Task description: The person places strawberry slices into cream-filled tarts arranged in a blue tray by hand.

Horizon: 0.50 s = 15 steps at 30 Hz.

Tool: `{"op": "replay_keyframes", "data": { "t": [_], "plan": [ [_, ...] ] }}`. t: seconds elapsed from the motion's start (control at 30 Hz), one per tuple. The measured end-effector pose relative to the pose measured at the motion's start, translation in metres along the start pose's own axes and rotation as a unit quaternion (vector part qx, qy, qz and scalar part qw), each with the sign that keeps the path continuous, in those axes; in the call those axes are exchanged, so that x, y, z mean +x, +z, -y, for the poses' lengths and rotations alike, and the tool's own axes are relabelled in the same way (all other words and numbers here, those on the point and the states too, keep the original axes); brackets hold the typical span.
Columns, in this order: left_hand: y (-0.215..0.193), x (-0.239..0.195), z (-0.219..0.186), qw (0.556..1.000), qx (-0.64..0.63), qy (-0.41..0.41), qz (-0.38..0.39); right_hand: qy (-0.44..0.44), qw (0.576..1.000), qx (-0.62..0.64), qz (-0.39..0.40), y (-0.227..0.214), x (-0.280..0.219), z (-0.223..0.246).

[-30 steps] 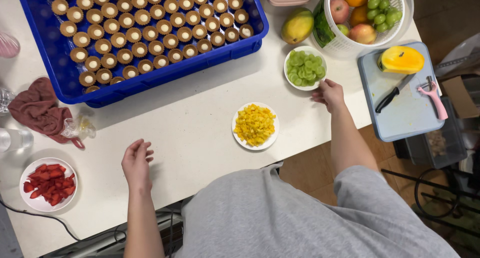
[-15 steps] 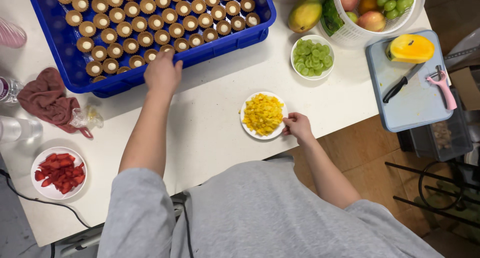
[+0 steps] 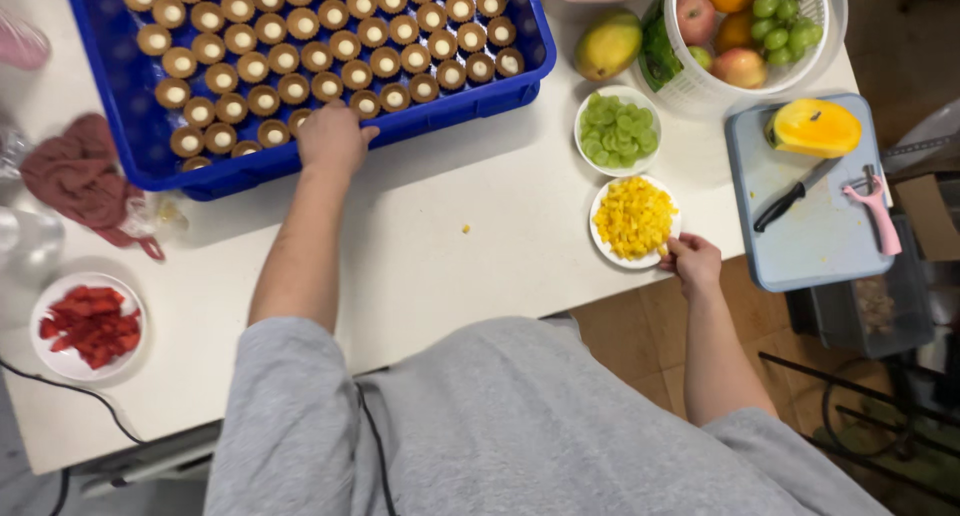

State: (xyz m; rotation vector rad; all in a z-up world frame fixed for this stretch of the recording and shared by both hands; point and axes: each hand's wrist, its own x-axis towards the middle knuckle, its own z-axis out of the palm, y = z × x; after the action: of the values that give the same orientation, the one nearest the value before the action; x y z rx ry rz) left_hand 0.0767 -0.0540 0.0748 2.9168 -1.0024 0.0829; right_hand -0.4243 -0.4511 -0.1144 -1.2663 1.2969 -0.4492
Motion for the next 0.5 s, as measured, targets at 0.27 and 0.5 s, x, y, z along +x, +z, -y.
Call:
{"op": "replay_keyframes", "data": {
  "t": [0.27, 0.5],
  "plan": [
    [-0.013, -0.111, -0.031, 0.998, -0.032, 0.057, -0.003, -0.016, 1.0, -0.008, 0.006, -0.029, 0.036, 0.012],
    [-0.02, -0.182, -0.044, 0.994, -0.01, 0.093, 0.05, -0.006, 0.999, -0.038, 0.013, -0.035, 0.035, 0.038]
  ]
}}
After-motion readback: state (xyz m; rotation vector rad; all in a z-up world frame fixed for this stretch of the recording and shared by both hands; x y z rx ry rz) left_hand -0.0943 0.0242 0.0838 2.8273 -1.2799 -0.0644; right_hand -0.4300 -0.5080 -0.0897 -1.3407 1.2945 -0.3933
